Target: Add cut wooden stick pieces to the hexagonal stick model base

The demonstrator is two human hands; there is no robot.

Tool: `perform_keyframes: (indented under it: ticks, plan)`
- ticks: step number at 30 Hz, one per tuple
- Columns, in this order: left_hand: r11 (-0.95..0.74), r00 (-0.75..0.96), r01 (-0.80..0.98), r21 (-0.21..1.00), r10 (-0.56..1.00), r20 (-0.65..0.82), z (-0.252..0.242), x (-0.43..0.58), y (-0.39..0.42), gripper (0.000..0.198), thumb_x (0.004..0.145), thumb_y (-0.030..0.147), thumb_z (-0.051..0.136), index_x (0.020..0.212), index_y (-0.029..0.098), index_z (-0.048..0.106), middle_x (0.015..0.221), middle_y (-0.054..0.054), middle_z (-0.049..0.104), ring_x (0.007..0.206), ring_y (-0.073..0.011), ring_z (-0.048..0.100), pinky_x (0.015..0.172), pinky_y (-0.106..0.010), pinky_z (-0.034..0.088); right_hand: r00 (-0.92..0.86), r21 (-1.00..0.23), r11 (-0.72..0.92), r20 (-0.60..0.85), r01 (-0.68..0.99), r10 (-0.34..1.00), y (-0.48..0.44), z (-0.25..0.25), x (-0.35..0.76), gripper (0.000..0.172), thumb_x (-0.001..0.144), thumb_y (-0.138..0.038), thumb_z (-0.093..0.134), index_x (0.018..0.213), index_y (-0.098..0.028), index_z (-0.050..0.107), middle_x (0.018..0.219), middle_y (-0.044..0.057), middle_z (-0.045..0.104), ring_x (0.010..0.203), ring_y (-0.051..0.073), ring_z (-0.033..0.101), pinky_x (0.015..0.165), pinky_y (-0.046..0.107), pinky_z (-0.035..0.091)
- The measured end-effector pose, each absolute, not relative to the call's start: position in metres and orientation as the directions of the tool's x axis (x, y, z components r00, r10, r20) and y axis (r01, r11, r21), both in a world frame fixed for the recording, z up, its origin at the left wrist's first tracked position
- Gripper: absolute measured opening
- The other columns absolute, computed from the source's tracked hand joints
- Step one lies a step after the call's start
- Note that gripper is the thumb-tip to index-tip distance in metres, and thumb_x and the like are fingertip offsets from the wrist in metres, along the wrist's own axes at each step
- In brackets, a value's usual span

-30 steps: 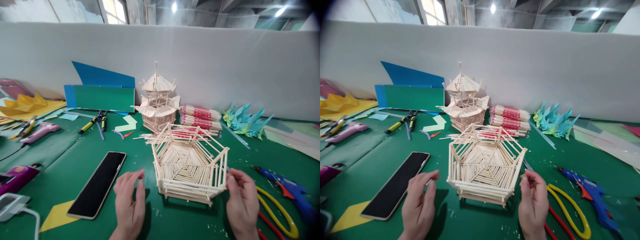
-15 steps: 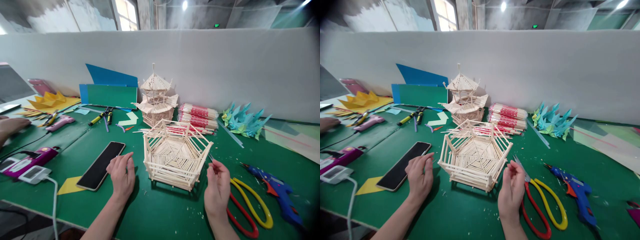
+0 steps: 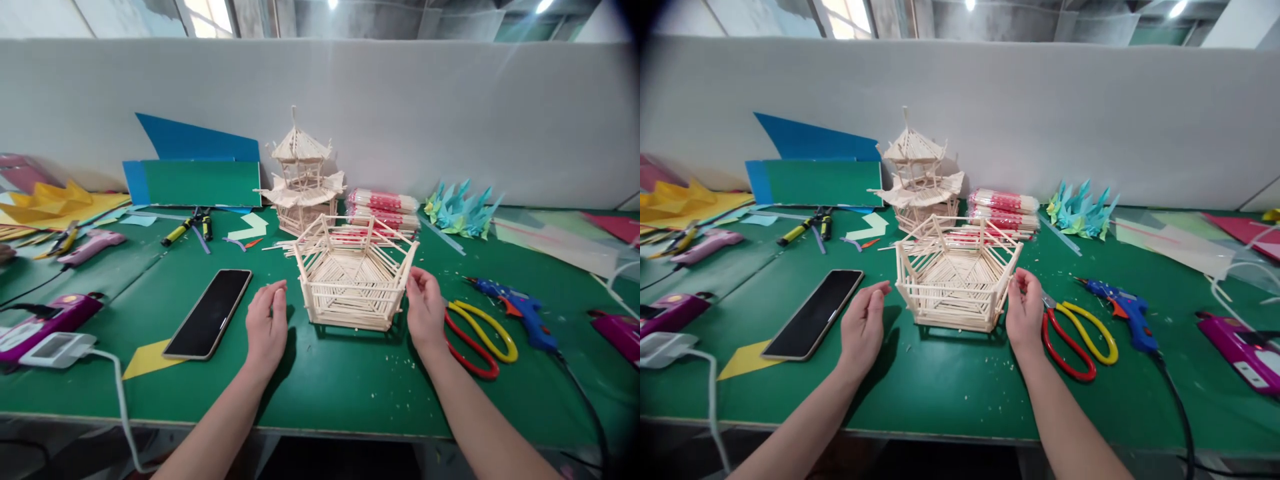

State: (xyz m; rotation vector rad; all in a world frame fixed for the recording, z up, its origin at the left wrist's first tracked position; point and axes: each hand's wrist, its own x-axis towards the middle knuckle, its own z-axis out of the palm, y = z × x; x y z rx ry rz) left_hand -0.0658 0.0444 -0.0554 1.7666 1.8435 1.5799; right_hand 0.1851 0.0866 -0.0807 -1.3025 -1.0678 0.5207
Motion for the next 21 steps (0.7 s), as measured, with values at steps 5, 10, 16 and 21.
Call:
perform_keyframes:
  ticks: [5,10,16,21]
  plan:
    - [-0.232,-0.318,0.511,0.828,0.843,0.433,-0.052,-0.06,0.04,0.034,0.087,0.041,0.037,0.098,0.018,0.059,0.096,-0.007,0.063,0.091,-0.0203,0.057,0.083,-0.033,0.043,0.428,-0.932,0.247,0.344,0.265,0.836,0.087,-0.085,0.187,0.04,0.078,-0.048,0.049,0.103,-0.017,0.054,0.098,0.009,0.059,0.091,0.022,0.054,0.081,0.04,0.042]
    - [-0.147,-0.365,0.381,0.913,0.883,0.295,-0.048,-0.057,0.047,0.041,0.085,0.048,0.038,0.1,0.018,0.062,0.103,-0.008,0.064,0.096,-0.022,0.058,0.084,-0.035,0.044,0.444,-0.944,0.231,0.317,0.237,0.838,0.087,-0.084,0.188,0.04,0.077,-0.046,0.05,0.104,-0.017,0.055,0.104,0.01,0.06,0.097,0.024,0.054,0.085,0.042,0.04]
    - [-0.058,-0.437,0.234,0.97,0.885,0.159,-0.047,-0.055,0.071,0.051,0.085,0.054,0.034,0.1,0.016,0.065,0.099,-0.01,0.069,0.09,-0.0237,0.062,0.073,-0.034,0.048,0.452,-0.971,0.172,0.229,0.163,0.862,0.086,-0.078,0.185,0.044,0.079,-0.046,0.048,0.111,-0.017,0.055,0.118,0.012,0.057,0.109,0.025,0.051,0.091,0.043,0.037]
    - [-0.054,-0.43,0.204,0.977,0.892,0.139,-0.051,-0.053,0.086,0.052,0.084,0.053,0.035,0.096,0.015,0.067,0.094,-0.01,0.07,0.085,-0.0253,0.064,0.07,-0.036,0.049,0.454,-0.985,0.121,0.162,0.119,0.876,0.084,-0.073,0.188,0.047,0.079,-0.047,0.048,0.114,-0.016,0.054,0.12,0.015,0.056,0.111,0.028,0.049,0.091,0.047,0.036]
